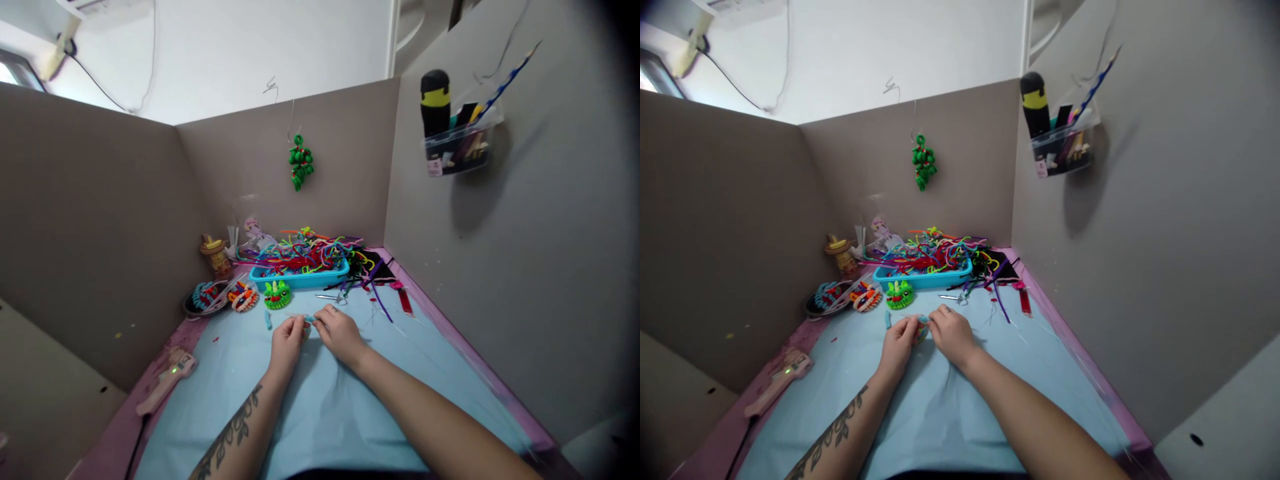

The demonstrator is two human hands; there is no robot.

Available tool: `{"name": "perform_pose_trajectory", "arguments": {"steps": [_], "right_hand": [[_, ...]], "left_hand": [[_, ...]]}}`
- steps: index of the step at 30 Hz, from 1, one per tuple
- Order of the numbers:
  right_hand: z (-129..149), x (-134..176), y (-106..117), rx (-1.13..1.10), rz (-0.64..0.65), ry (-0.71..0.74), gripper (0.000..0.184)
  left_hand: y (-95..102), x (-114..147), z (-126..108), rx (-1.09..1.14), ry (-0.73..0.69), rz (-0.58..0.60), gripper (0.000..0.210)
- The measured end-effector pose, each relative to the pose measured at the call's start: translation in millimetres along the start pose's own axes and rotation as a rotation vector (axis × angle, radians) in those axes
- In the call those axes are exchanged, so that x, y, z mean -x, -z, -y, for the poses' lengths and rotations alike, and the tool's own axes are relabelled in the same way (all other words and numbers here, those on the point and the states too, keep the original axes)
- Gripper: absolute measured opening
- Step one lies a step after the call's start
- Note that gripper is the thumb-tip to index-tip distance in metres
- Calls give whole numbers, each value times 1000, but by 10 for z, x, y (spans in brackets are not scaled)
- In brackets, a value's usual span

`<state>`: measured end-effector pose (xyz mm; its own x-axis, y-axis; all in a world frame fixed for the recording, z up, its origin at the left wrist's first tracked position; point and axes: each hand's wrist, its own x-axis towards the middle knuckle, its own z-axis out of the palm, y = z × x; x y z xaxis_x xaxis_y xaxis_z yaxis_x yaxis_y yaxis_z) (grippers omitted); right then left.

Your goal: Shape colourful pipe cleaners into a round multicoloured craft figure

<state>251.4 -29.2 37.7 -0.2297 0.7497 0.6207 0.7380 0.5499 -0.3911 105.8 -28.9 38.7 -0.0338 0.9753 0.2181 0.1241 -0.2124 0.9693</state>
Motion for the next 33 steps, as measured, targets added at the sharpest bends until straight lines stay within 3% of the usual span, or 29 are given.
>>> {"name": "perform_pose_trajectory", "arguments": {"steps": [8, 23, 30, 33], "right_hand": [[-17, -4, 2, 43, 7, 6, 9], [15, -11, 23, 186, 34, 69, 8], [45, -16, 17, 116, 3, 33, 4], [-5, -10, 3, 2, -33, 12, 18]], "left_hand": [[26, -25, 123, -40, 81, -45, 46], [-1, -14, 76, 89, 229, -53, 46], [5, -17, 70, 89, 110, -47, 42], [41, -32, 62, 90, 45, -103, 38]]}}
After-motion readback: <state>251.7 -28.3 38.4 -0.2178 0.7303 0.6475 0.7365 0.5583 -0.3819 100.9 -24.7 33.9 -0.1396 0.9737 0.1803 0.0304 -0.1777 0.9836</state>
